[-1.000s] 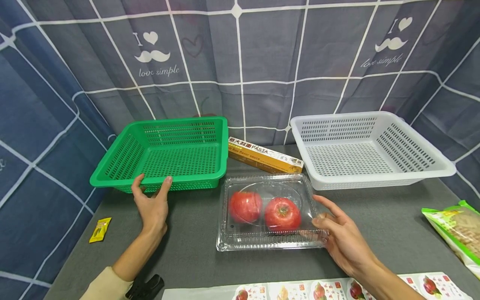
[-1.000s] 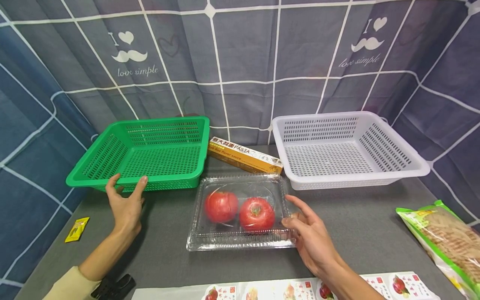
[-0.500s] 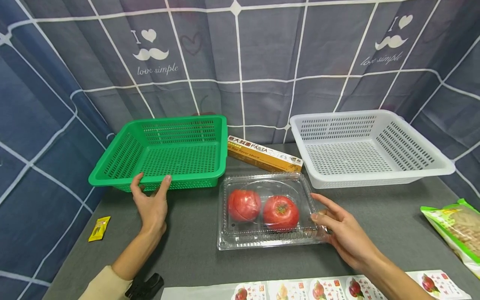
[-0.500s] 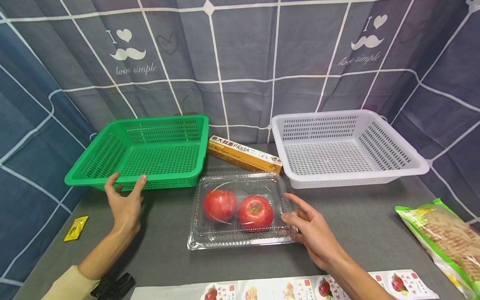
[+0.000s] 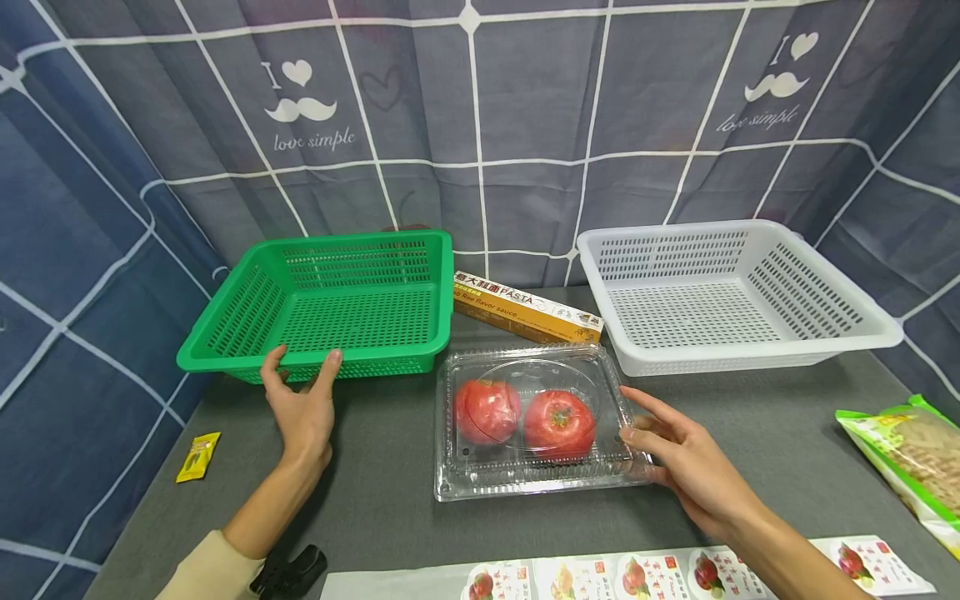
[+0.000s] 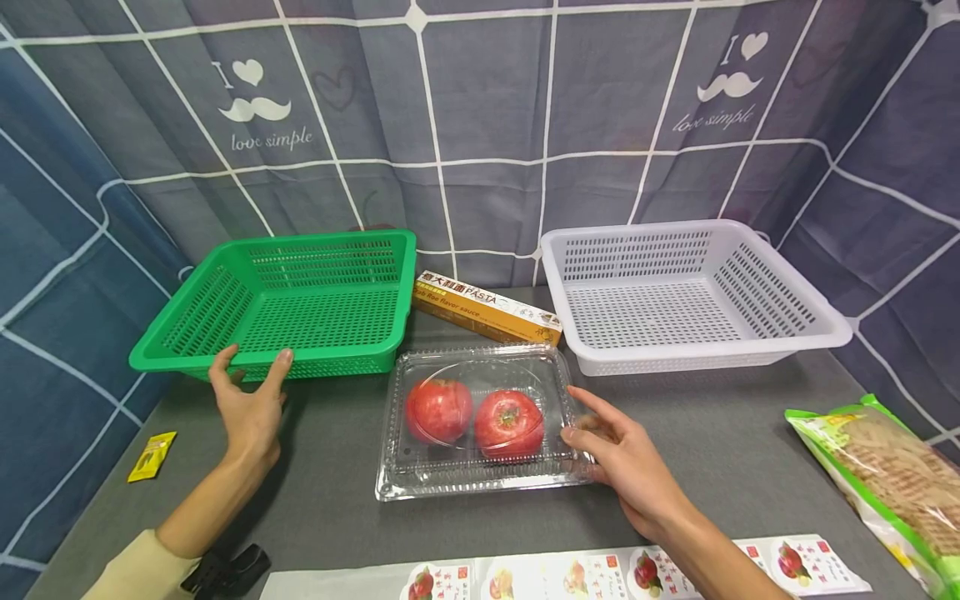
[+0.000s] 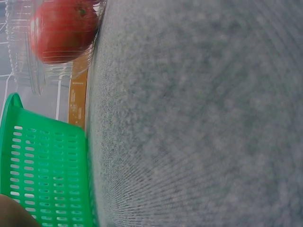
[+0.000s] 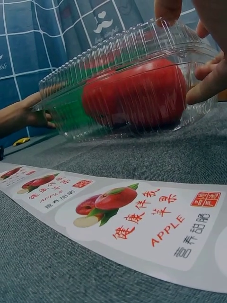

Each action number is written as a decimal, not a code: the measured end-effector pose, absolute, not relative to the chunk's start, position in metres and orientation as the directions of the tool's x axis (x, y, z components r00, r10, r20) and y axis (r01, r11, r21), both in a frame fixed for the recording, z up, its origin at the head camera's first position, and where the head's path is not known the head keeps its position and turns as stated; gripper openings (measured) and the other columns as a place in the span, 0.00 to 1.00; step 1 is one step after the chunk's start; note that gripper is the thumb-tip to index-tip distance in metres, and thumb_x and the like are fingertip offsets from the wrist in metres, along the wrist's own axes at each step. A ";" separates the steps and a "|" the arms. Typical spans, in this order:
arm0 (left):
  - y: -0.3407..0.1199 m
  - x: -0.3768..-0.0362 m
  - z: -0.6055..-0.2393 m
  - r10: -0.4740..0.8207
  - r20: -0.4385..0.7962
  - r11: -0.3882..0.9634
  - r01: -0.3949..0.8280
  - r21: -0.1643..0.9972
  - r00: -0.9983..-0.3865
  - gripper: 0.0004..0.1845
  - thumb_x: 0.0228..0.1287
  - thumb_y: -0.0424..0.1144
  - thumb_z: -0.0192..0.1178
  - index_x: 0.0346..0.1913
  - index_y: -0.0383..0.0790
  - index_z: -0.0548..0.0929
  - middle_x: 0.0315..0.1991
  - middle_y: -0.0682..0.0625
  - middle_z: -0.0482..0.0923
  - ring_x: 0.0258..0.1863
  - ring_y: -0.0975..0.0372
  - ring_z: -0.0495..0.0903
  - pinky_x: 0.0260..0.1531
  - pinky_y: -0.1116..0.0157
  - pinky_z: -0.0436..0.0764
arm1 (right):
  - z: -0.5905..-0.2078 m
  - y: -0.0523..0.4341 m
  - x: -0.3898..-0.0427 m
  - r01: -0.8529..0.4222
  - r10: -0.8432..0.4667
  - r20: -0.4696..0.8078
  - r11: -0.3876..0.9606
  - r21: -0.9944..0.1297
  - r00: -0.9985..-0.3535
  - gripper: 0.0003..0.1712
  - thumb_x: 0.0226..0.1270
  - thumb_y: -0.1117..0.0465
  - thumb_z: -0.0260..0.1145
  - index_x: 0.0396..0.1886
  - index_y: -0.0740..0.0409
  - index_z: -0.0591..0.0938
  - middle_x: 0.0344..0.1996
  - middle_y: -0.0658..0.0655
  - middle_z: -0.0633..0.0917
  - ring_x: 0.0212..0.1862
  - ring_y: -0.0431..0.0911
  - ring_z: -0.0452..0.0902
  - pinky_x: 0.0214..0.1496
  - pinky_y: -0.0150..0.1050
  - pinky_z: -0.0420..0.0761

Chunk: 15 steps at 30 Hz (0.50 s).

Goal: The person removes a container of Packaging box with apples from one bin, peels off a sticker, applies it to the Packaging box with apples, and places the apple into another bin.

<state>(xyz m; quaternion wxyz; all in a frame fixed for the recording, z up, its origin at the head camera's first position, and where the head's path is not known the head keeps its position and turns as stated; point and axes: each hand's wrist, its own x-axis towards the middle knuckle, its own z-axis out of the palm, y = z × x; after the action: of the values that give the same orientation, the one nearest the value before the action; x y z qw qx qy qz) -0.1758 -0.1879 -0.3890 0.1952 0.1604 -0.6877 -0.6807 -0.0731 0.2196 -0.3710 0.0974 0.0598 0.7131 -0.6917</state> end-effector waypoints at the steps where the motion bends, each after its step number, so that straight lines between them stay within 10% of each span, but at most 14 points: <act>1: -0.188 -0.176 -0.389 -0.487 0.050 0.022 0.045 0.999 -0.872 0.42 0.64 0.51 0.66 0.74 0.59 0.53 0.71 0.47 0.43 0.63 0.47 0.65 0.54 0.55 0.67 | -0.371 0.220 -0.073 0.222 -0.049 -0.224 0.038 -0.974 -0.973 0.37 0.73 0.59 0.62 0.77 0.50 0.60 0.53 0.60 0.69 0.51 0.46 0.70 0.48 0.46 0.79; 15: -0.188 -0.171 -0.378 -0.471 -0.013 0.023 -0.027 0.999 -0.882 0.45 0.62 0.55 0.66 0.76 0.58 0.50 0.73 0.47 0.42 0.67 0.49 0.56 0.61 0.50 0.61 | -0.364 0.215 -0.064 0.223 0.013 -0.224 0.139 -0.965 -0.975 0.36 0.71 0.53 0.65 0.76 0.47 0.63 0.68 0.60 0.66 0.57 0.44 0.69 0.45 0.39 0.75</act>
<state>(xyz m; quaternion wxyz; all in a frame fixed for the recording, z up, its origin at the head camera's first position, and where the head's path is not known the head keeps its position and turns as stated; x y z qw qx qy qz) -0.1708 -0.1881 -0.3782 0.1644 0.1789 -0.6961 -0.6756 -0.0636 0.2155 -0.3637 0.0808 0.0787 0.7502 -0.6515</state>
